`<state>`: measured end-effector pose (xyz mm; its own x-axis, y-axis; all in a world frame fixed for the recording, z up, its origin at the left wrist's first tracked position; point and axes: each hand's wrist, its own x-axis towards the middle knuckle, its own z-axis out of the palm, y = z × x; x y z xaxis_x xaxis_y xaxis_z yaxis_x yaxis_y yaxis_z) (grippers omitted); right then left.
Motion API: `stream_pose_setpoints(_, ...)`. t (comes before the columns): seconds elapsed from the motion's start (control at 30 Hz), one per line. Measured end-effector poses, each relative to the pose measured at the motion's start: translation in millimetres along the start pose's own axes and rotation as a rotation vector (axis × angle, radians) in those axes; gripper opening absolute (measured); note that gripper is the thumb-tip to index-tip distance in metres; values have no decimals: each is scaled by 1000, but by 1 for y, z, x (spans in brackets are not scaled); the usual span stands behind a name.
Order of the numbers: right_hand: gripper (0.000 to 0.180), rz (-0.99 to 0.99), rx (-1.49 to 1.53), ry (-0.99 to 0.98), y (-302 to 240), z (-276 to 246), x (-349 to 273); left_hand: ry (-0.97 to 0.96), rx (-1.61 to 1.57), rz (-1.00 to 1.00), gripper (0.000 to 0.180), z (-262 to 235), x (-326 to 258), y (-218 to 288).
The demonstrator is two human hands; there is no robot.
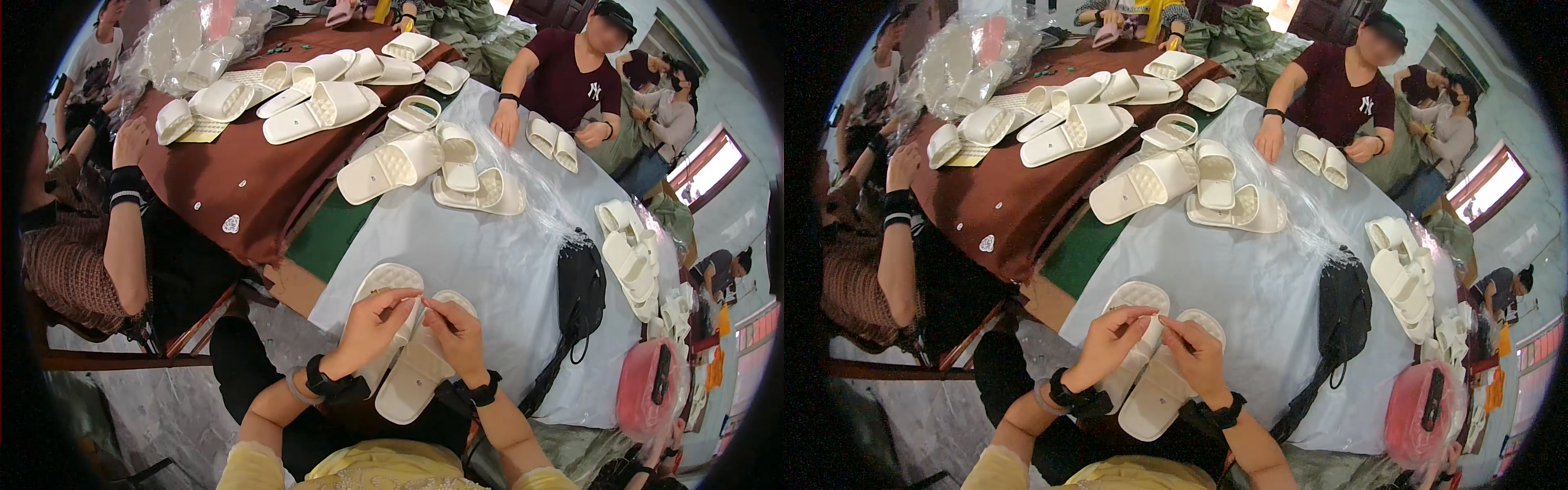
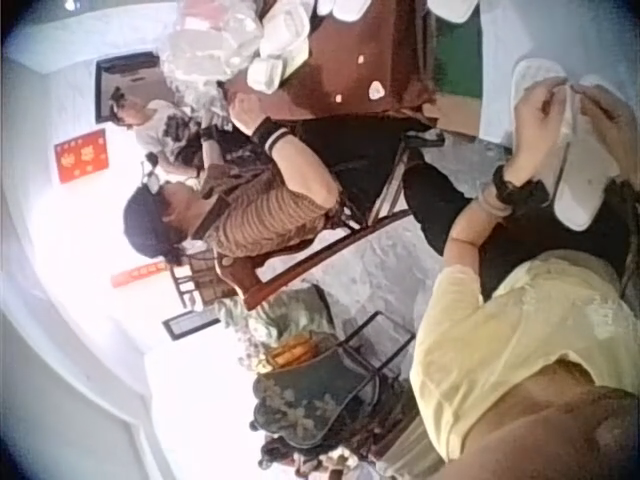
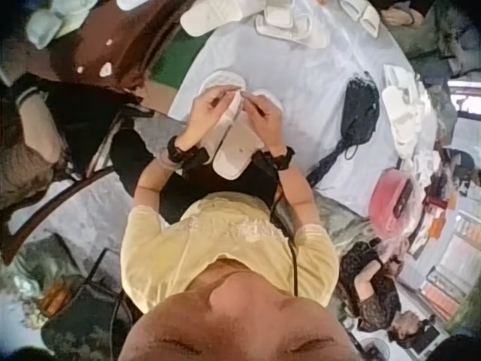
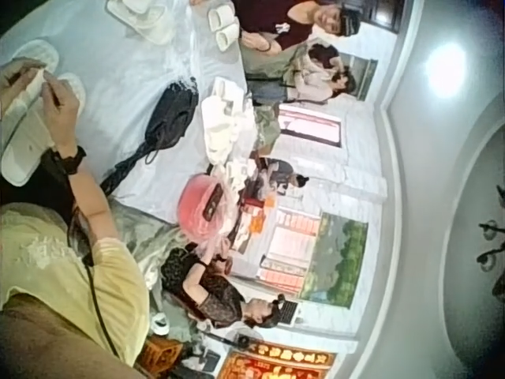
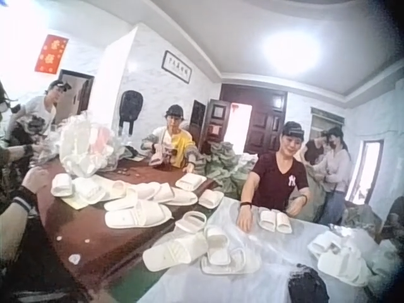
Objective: Manually assemble and inspect white slippers at a production table.
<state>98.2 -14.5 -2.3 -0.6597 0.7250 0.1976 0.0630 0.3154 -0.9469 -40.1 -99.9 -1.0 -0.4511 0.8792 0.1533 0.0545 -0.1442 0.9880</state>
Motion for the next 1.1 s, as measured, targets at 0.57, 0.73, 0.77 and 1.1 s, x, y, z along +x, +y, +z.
stream_pose_setpoints(0.57,19,18,69,7,-1,1,0,-21,24,-7,11,0,-2,-2)
stream_pose_setpoints(0.73,17,117,132,33,3,0,-3,4,-90,-20,10,1,-3,-4)
stream_pose_setpoints(0.77,17,151,175,45,1,0,-3,-1,-89,-13,11,0,-3,-5)
stream_pose_setpoints(1.1,15,117,141,-6,3,2,-2,-13,9,104,8,-2,5,-6)
